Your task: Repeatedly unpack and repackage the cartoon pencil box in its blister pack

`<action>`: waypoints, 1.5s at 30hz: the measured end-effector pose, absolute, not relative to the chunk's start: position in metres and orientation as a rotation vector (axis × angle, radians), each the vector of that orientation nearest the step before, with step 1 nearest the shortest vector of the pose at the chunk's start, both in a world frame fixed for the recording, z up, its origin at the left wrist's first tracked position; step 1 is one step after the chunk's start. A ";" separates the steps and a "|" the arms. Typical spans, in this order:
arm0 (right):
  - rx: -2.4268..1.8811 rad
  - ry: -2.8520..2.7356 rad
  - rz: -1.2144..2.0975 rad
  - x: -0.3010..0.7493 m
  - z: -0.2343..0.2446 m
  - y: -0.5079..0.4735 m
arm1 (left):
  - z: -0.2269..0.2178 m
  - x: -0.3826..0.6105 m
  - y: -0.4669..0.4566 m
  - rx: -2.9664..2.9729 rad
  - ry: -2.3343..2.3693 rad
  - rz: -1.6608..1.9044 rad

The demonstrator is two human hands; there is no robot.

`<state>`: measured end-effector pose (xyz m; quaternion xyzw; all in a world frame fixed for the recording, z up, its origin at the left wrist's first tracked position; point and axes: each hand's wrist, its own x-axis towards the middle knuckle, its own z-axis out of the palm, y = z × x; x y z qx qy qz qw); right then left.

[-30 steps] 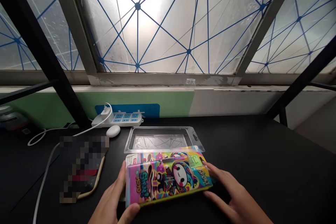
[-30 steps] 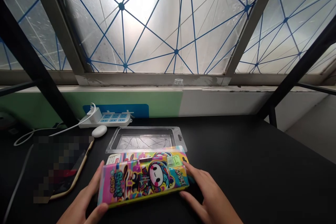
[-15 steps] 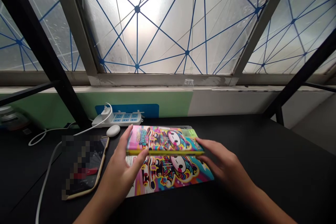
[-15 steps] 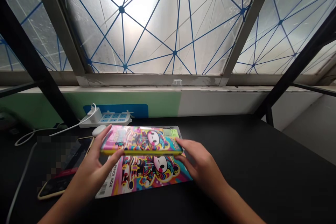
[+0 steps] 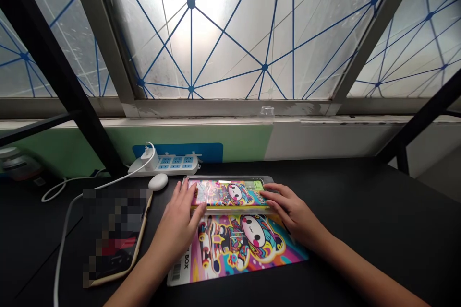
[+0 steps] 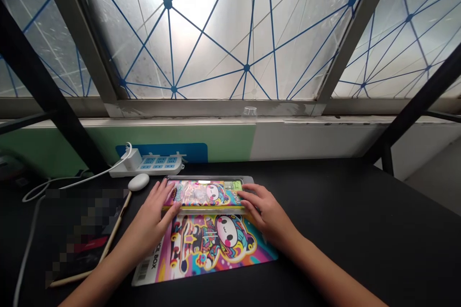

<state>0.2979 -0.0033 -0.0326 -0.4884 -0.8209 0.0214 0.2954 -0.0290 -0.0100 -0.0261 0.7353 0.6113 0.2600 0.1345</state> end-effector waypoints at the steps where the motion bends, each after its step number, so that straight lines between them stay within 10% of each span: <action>1: -1.295 -2.187 0.007 0.298 -0.033 -0.003 | -0.026 -0.028 -0.011 2.185 1.805 0.724; 8: -0.895 -2.287 -0.242 0.271 -0.021 -0.029 | -0.008 0.008 -0.026 2.607 1.730 0.930; 22: -0.990 -2.797 0.683 0.241 -0.004 -0.048 | -0.011 0.019 0.017 2.670 1.562 0.563; 45: -1.512 -2.429 0.153 0.221 -0.026 -0.050 | -0.023 -0.009 0.012 2.756 1.704 0.395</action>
